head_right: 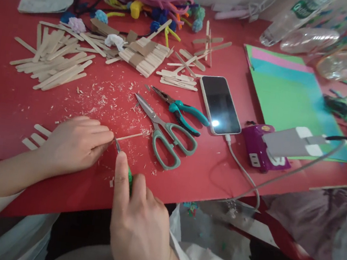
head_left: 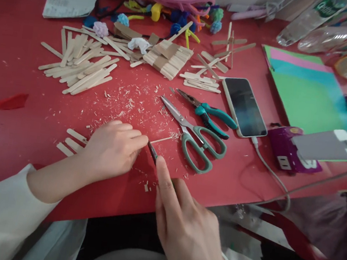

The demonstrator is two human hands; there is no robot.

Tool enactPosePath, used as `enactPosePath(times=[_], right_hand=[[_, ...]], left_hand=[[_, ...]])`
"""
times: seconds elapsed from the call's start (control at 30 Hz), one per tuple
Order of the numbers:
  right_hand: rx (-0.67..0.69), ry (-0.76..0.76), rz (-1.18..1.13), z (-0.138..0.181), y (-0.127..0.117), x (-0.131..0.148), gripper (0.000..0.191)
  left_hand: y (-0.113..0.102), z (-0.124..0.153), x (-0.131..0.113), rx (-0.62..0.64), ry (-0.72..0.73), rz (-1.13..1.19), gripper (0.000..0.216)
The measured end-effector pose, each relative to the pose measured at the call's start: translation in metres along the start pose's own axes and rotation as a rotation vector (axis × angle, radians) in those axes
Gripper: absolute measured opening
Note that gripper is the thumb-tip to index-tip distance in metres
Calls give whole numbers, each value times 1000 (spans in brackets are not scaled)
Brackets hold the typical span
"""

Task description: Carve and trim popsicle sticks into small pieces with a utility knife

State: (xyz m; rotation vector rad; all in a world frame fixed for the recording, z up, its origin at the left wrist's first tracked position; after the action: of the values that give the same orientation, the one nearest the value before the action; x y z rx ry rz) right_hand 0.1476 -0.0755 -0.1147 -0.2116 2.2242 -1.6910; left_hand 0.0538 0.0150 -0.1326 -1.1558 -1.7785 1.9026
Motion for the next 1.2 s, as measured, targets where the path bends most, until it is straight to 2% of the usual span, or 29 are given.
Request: enactPosePath(times=[0.17, 0.33, 0.67, 0.87, 1.2], right_hand=[[22, 8, 6, 3, 0, 0, 46], [17, -11, -4, 4, -1, 1, 42], [-4, 15, 41, 1, -1, 1, 41], [-16, 18, 18, 1, 0, 1, 41], [-37, 52, 55, 1, 0, 0, 40]], left_hand=[[2, -1, -1, 28, 8, -7, 21], [0, 0, -1, -16, 21, -4, 23], [2, 0, -2, 35, 22, -4, 21], [-1, 0, -1, -13, 28, -17, 22], [1, -1, -4, 12, 49, -3, 22]])
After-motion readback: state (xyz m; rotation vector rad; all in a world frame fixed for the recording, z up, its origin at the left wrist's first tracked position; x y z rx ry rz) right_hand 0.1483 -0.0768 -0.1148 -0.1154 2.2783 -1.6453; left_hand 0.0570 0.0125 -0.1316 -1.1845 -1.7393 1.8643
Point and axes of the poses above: each hand's wrist, its own z-axis away from the middle knuckle, its own y-axis out of the palm, x = y × z, the point moved 7 cm from there along -z, towards the middle knuckle, and after that the axes turned 15 degrees about z, right-handed, at the moved point
